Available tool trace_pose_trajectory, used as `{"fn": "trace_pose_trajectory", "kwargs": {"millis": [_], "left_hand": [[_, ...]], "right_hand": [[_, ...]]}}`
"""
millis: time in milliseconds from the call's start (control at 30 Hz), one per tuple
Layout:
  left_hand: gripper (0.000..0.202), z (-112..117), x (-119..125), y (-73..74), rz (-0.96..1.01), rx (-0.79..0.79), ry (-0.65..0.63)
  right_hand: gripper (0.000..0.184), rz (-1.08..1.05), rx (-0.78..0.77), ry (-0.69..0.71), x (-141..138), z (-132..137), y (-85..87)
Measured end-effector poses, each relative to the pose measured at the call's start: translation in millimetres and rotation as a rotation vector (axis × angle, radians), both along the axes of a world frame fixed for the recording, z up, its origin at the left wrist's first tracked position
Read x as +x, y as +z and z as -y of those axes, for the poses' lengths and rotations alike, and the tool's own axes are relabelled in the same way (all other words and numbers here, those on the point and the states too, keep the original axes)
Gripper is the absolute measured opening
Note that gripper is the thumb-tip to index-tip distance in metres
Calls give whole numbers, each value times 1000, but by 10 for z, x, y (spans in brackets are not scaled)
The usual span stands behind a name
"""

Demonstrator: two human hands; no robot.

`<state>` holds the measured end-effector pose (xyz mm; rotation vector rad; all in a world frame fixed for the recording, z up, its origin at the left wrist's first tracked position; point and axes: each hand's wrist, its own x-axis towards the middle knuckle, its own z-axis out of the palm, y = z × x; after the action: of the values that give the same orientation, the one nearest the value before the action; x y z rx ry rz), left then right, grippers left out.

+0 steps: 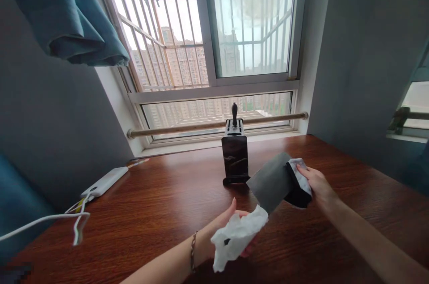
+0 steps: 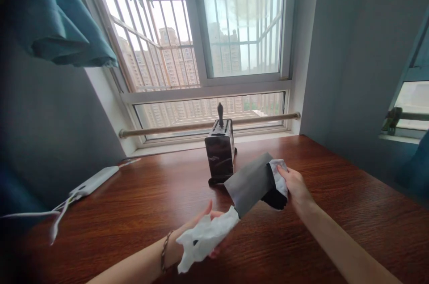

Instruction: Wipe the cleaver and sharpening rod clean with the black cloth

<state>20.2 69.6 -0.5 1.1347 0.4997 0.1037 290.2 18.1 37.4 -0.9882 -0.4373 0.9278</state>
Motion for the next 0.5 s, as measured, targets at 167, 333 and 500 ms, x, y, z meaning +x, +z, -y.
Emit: {"fn": "trace_pose_trajectory", "kwargs": {"millis": [167, 333, 500], "left_hand": [[48, -78, 114, -9, 45, -38, -297], [29, -27, 165, -21, -54, -15, -312], [26, -3, 101, -51, -74, -22, -278]], "right_hand": [[14, 99, 56, 41, -9, -92, -221], [20, 125, -3, 88, 112, -121, -430], [20, 232, -11, -301, 488, -97, -342]]}}
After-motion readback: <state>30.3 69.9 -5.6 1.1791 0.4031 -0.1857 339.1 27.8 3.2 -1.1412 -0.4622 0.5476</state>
